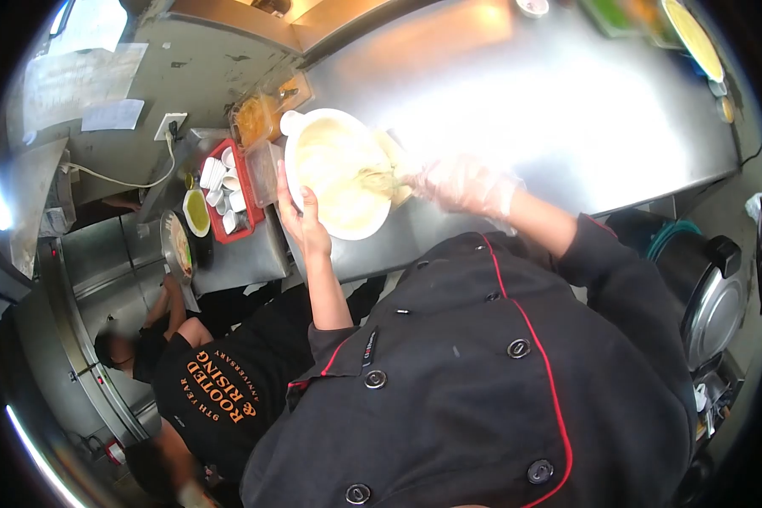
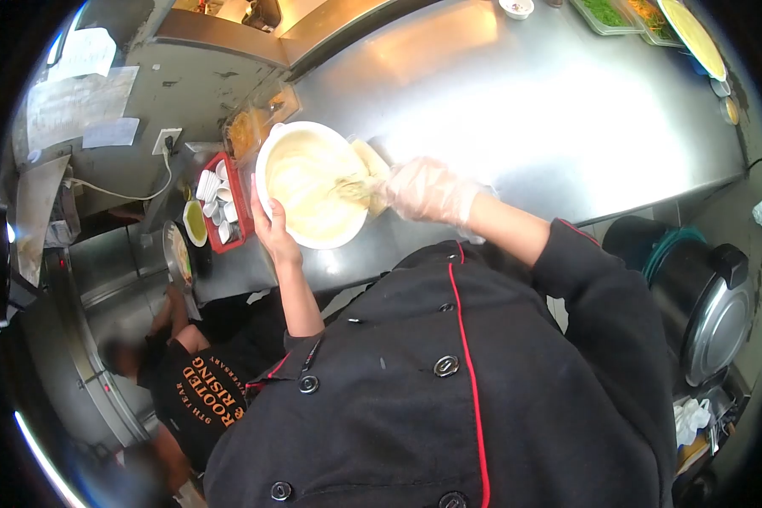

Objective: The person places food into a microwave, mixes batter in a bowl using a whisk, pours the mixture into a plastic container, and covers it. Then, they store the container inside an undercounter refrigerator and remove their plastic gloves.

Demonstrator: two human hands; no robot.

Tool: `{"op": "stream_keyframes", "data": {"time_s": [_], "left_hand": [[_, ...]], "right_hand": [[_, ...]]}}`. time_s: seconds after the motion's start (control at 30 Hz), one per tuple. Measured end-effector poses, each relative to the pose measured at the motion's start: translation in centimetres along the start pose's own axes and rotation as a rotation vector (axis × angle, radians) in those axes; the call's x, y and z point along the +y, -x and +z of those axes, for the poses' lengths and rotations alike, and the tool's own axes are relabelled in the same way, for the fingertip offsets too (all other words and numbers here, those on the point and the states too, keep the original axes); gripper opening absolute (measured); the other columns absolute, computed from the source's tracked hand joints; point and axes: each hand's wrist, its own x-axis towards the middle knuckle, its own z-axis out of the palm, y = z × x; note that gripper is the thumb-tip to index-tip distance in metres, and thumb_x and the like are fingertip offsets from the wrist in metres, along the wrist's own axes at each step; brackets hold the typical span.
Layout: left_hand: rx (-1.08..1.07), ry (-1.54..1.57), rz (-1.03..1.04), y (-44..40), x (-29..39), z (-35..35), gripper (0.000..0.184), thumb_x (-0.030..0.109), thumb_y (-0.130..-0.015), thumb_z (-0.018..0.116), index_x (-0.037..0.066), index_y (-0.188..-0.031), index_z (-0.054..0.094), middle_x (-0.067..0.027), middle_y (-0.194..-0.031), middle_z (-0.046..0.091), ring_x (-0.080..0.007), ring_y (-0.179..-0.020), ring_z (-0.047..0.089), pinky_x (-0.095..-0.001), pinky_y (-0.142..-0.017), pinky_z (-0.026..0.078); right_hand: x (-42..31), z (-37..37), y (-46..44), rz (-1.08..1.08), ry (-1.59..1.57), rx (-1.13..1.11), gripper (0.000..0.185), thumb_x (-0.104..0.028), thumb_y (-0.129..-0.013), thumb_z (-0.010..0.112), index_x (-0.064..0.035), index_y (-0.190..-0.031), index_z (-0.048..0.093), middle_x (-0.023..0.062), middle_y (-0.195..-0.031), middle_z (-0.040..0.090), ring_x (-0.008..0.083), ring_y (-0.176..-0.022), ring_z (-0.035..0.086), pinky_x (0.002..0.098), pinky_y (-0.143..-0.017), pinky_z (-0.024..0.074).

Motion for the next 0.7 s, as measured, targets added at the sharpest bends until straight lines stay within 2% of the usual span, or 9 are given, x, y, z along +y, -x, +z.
{"op": "stream_keyframes", "data": {"time_s": [0.07, 0.13, 0.2, 0.23, 0.33, 0.43, 0.53, 0.67, 0.7], "left_hand": [[-0.002, 0.004, -0.005, 0.4, 0.1, -0.3, 0.064, 0.038, -0.096, 0.057, 0.002, -0.146, 0.038, -0.0153, -0.147, 0.042, -0.0243, -0.131, 0.044, -0.0383, -0.109, 0.034], [-0.007, 0.064, -0.029, 0.4, 0.6, 0.0, 0.063, 0.037, -0.097, 0.057, 0.002, -0.146, 0.038, -0.0148, -0.146, 0.043, -0.0239, -0.13, 0.045, -0.0378, -0.108, 0.035], [-0.006, 0.063, -0.024, 0.4, 0.7, 0.0, 0.063, 0.036, -0.097, 0.057, 0.002, -0.146, 0.037, -0.0145, -0.145, 0.044, -0.0237, -0.129, 0.045, -0.0375, -0.107, 0.036], [-0.004, 0.061, -0.022, 0.3, 0.7, -0.1, 0.063, 0.036, -0.097, 0.056, 0.002, -0.146, 0.037, -0.0143, -0.145, 0.044, -0.0236, -0.129, 0.046, -0.0373, -0.107, 0.036], [0.026, 0.13, -0.031, 0.5, -0.3, -0.5, 0.063, 0.036, -0.097, 0.056, 0.002, -0.147, 0.036, -0.014, -0.145, 0.044, -0.0233, -0.128, 0.046, -0.0375, -0.107, 0.037], [0.041, 0.123, -0.033, 0.4, -0.6, -0.5, 0.063, 0.036, -0.098, 0.055, 0.002, -0.147, 0.035, -0.0142, -0.145, 0.044, -0.023, -0.128, 0.046, -0.0374, -0.107, 0.036], [0.05, 0.182, -0.066, 0.3, -0.6, -0.7, 0.062, 0.036, -0.099, 0.054, 0.003, -0.148, 0.034, -0.0149, -0.145, 0.043, -0.0232, -0.128, 0.046, -0.0373, -0.107, 0.036], [0.058, 0.172, -0.073, 0.7, -0.4, -1.2, 0.063, 0.036, -0.099, 0.053, 0.003, -0.148, 0.034, -0.0158, -0.144, 0.043, -0.0238, -0.128, 0.046, -0.0375, -0.107, 0.037], [0.058, 0.161, -0.075, 0.7, -0.4, -1.3, 0.063, 0.036, -0.099, 0.054, 0.003, -0.148, 0.033, -0.016, -0.144, 0.043, -0.0239, -0.128, 0.046, -0.0376, -0.107, 0.037]], "right_hand": [[-2.8, -1.5, -0.8, -0.046, -0.07, -0.096, 0.019, -0.022, -0.093, 0.049, -0.0084, -0.083, 0.058, 0.011, -0.052, 0.049, 0.0261, -0.042, 0.049, 0.0377, -0.04, 0.0423], [-3.1, -1.5, -0.6, -0.133, 0.222, -0.062, 0.018, -0.021, -0.093, 0.049, -0.0083, -0.083, 0.057, 0.011, -0.053, 0.048, 0.0258, -0.042, 0.049, 0.0371, -0.04, 0.0424], [-1.6, 1.2, 0.5, -0.254, 0.857, 0.114, 0.017, -0.02, -0.093, 0.049, -0.0083, -0.083, 0.056, 0.0112, -0.053, 0.048, 0.0261, -0.043, 0.05, 0.0377, -0.041, 0.0428], [-0.4, 2.4, -0.2, 0.005, 0.148, -0.114, 0.017, -0.02, -0.093, 0.048, -0.0076, -0.09, 0.059, 0.0115, -0.055, 0.05, 0.0277, -0.044, 0.051, 0.0391, -0.041, 0.0437], [-1.8, 1.0, -1.2, 0.058, -0.168, 0.069, 0.021, -0.022, -0.094, 0.048, -0.0075, -0.098, 0.062, 0.0107, -0.055, 0.051, 0.0291, -0.045, 0.052, 0.0401, -0.042, 0.0449], [-5.8, -1.7, -1.8, 0.085, -0.335, -0.055, 0.022, -0.023, -0.094, 0.05, -0.0093, -0.104, 0.064, 0.0112, -0.057, 0.053, 0.0285, -0.048, 0.055, 0.04, -0.044, 0.0472], [-4.6, 1.2, 0.7, 0.239, -0.119, -0.185, 0.021, -0.024, -0.095, 0.051, -0.0105, -0.105, 0.064, 0.0127, -0.059, 0.055, 0.0293, -0.052, 0.058, 0.0416, -0.049, 0.0497], [-5.1, -0.3, 0.3, 0.198, -0.226, -0.007, 0.025, -0.018, -0.095, 0.051, -0.01, -0.116, 0.062, 0.0126, -0.063, 0.057, 0.0288, -0.052, 0.058, 0.0414, -0.044, 0.0475], [-5.3, 0.9, 0.1, 0.062, -0.358, 0.114, 0.027, -0.017, -0.093, 0.052, -0.0095, -0.117, 0.062, 0.0118, -0.064, 0.058, 0.0271, -0.051, 0.058, 0.04, -0.043, 0.0471]]}}
